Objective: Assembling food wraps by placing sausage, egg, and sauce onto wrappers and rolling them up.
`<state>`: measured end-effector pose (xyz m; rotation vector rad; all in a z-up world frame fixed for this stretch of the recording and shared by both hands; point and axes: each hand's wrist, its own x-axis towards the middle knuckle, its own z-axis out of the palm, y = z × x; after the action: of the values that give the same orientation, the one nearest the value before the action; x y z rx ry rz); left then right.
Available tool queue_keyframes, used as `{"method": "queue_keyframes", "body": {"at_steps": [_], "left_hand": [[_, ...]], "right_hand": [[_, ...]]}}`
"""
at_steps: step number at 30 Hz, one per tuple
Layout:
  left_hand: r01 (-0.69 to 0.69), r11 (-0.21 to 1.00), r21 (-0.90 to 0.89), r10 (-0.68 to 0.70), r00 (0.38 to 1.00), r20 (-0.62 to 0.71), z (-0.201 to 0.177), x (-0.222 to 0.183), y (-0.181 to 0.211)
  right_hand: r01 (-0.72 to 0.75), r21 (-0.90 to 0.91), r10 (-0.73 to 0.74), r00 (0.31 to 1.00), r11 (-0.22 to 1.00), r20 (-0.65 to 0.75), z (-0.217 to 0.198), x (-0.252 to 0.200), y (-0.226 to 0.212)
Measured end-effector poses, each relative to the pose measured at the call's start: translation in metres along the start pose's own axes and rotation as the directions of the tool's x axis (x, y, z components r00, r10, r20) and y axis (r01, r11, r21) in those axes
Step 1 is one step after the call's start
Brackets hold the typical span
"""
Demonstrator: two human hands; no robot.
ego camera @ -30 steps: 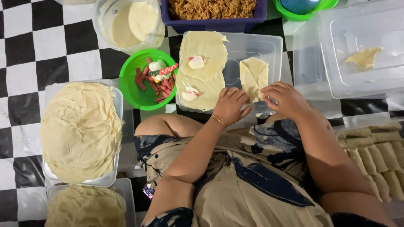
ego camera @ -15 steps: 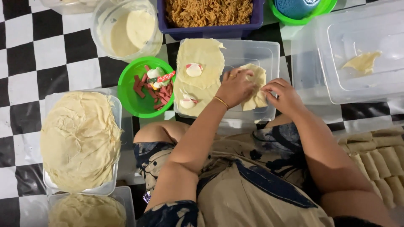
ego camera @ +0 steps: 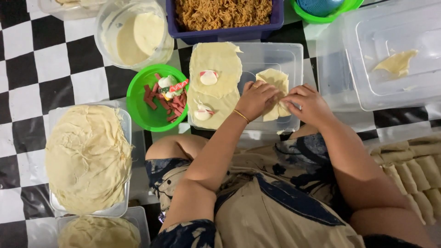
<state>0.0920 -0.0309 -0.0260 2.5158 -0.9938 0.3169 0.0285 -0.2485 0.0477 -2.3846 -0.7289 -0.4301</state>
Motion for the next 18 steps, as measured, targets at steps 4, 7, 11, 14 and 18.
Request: {"method": "queue_keyframes", "body": {"at_steps": [4,7,11,14,18], "left_hand": [[0.026,0.999,0.022,-0.025,0.998,-0.066,-0.01,0.003,-0.021],[0.027,0.986,0.166,-0.016,0.998,-0.067,-0.025,0.005,-0.03],[0.167,0.963,0.212,-0.207,0.961,0.181,-0.021,0.004,-0.035],[0.171,0.959,0.227,-0.202,0.972,0.121,-0.023,0.004,-0.035],[0.086,0.975,0.207,-0.13,0.969,0.211,-0.038,0.008,-0.03]], "right_hand": [[-0.022,-0.095,0.016,0.998,0.995,-0.059,0.0,0.0,0.004],[-0.007,-0.172,0.011,1.0,0.985,0.022,-0.003,0.007,0.001],[0.006,-0.155,-0.008,1.0,0.988,-0.012,-0.001,0.008,0.008],[0.025,-0.116,-0.032,0.998,0.993,-0.059,0.003,0.007,0.015],[0.02,-0.061,-0.025,0.996,0.998,-0.081,0.005,0.007,0.017]]}}
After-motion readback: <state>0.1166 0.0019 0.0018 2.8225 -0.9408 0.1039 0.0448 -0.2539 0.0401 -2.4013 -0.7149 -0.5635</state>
